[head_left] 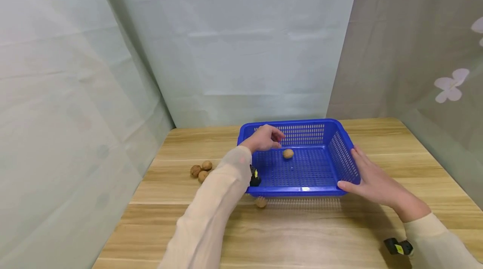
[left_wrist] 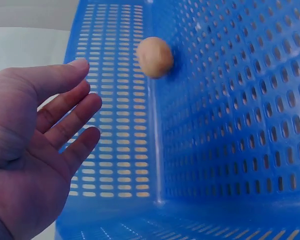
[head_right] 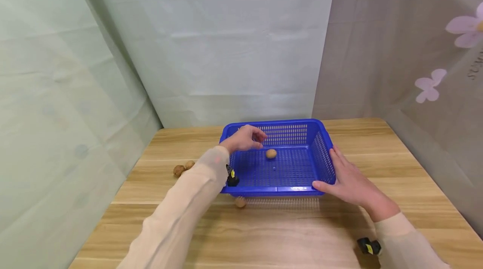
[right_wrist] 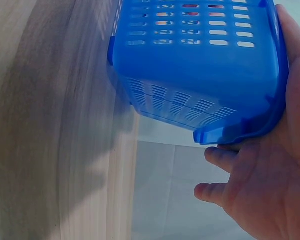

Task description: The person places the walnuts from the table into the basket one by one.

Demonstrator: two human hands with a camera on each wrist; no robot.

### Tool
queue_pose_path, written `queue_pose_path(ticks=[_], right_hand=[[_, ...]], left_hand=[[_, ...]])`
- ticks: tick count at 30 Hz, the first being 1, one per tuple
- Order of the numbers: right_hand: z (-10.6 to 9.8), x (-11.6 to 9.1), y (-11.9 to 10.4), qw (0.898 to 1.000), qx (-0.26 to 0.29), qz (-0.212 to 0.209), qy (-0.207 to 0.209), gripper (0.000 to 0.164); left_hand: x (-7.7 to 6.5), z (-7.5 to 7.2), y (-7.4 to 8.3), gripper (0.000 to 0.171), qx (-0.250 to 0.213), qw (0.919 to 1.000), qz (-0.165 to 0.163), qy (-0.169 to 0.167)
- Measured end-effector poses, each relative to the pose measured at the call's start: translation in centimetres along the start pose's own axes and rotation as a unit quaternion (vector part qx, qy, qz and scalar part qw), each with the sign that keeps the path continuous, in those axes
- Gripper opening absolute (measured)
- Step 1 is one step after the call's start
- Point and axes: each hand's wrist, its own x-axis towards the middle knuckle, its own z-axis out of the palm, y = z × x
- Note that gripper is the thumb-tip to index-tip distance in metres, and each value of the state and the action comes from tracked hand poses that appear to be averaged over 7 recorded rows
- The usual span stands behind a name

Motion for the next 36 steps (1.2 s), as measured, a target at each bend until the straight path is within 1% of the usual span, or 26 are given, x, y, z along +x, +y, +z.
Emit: queue_pose_path(ticks=[3,5,8,10,14,16,18,21,23,26,29,32,36], right_hand=[[-0.1,0.0,0.1,1.000,0.007,-0.001,-0.007,0.110],[-0.2,0.0,0.3,1.000,0.014,0.000,-0.011,0.110],[-0.4,0.0,0.3,1.000,0.019,0.005,-0.014,0.110],[-0.5,0.0,0.3,1.000,0.018,0.009,-0.015,0.110],[-0.7,0.0,0.0,1.000,0.013,0.008,-0.012,0.109],[-0.8,0.0,-0.1,1.000,0.013,0.006,-0.012,0.109],[-0.8,0.1,-0.2,1.000,0.012,0.007,-0.014,0.109],[-0.8,0.1,-0.2,1.000,0.013,0.011,-0.019,0.109],[-0.8,0.2,-0.3,0.999,0.016,0.013,-0.024,0.110],[-0.8,0.2,-0.3,0.999,0.019,0.016,-0.028,0.110],[-0.9,0.2,-0.3,0.999,0.021,0.016,-0.030,0.110],[-1.1,0.2,-0.4,0.999,0.021,0.016,-0.029,0.110],[-1.3,0.1,-0.6,0.999,0.016,0.019,-0.034,0.110]], left_hand=[[-0.4,-0.2,0.5,0.039,-0.012,0.9999,-0.005,0.010],[-0.7,-0.6,1.0,0.039,-0.016,0.9998,0.001,0.015],[-1.5,-1.6,2.2,0.039,-0.019,0.9995,0.019,0.017],[-2.2,-2.3,3.1,0.038,-0.011,0.9993,0.032,0.017],[-4.1,-3.6,4.7,0.036,0.010,0.9981,0.056,0.024],[-5.6,-4.2,5.4,0.035,0.016,0.9969,0.070,0.031],[-7.2,-4.5,5.7,0.034,0.018,0.9951,0.090,0.038],[-10.0,-4.6,5.5,0.032,0.008,0.9929,0.110,0.046],[-11.9,-4.5,5.0,0.030,0.004,0.9909,0.122,0.057],[-14.9,-4.1,4.1,0.027,-0.001,0.9888,0.130,0.075],[-17.6,-3.6,3.2,0.025,-0.018,0.9874,0.130,0.087],[-19.9,-2.8,2.3,0.024,-0.033,0.9865,0.128,0.097],[-22.2,-1.4,1.1,0.022,-0.049,0.9866,0.115,0.105]])
